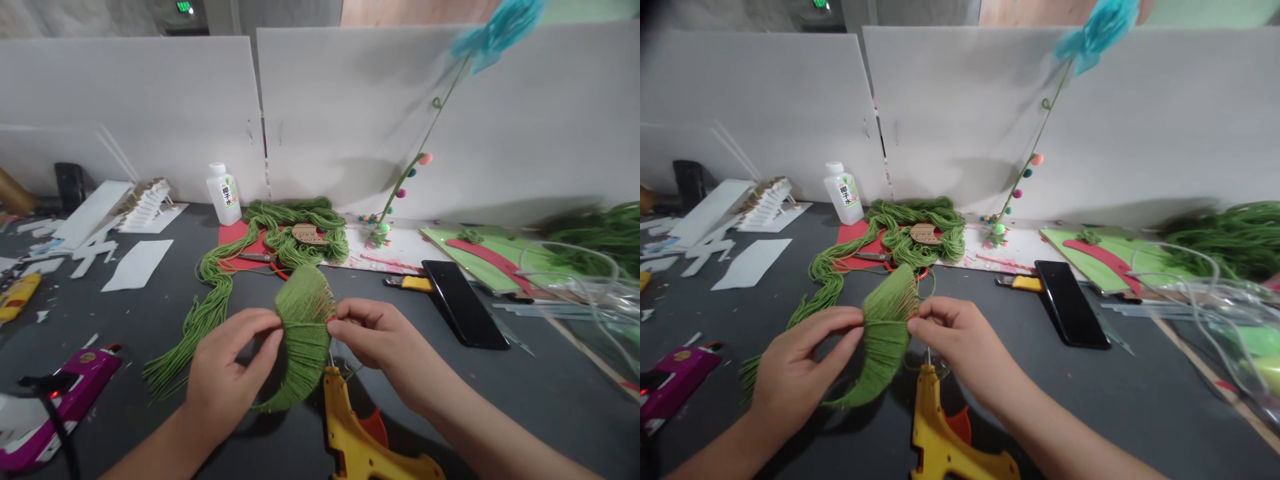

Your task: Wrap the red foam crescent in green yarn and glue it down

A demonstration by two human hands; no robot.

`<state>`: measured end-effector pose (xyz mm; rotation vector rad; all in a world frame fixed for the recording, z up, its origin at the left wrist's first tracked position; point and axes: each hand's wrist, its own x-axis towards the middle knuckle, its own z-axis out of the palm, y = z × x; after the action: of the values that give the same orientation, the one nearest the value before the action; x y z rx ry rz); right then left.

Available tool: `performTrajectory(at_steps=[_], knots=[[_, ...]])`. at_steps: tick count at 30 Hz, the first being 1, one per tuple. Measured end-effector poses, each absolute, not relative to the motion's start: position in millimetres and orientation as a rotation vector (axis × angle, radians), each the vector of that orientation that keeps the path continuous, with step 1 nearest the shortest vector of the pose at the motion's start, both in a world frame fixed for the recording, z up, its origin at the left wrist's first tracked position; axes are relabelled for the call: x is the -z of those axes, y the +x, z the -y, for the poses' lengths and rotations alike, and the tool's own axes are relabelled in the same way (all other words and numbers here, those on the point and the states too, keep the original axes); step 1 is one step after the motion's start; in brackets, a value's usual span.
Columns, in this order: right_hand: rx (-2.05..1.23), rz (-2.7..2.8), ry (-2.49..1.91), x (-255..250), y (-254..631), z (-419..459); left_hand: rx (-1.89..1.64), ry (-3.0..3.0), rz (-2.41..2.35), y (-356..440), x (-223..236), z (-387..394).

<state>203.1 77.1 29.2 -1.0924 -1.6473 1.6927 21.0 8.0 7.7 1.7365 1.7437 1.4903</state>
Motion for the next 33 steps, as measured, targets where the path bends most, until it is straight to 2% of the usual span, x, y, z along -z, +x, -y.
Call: performTrajectory(at_steps=[6,14,19,23,27,29,33], knots=[[-1.681,1.690,-1.098,-30.8,201.1,-75.2,-1.381,2.389,-1.780,13.8,-0.8,-5.7],[-1.669,1.693,-1.124,-33.1,200.7,-72.9,-1.353,2.455,-1.741,11.0,-0.7,-4.9],[-1.707,1.730,-1.149,-30.4,199.7,-74.2,-1.217,2.443,-1.686,11.5,6.5,-7.0],[-1.729,1.695,-1.104,-27.4,199.4,-73.8,-1.218,1.886,-1.678,15.8,4.8,-11.5],[-1.757,1.615,-1.037,-25.6,200.4,-76.2,-1.085,0.993,-1.219,22.2,-3.2,-17.2],[-1.749,1.604,-1.040,-23.8,199.7,-77.5,-1.089,0.817,-1.045,26.7,-5.4,-17.8],[-1.579,1.718,-1.094,-18.4,195.2,-76.1,-1.201,0.744,-1.098,33.9,-4.7,-14.7]])
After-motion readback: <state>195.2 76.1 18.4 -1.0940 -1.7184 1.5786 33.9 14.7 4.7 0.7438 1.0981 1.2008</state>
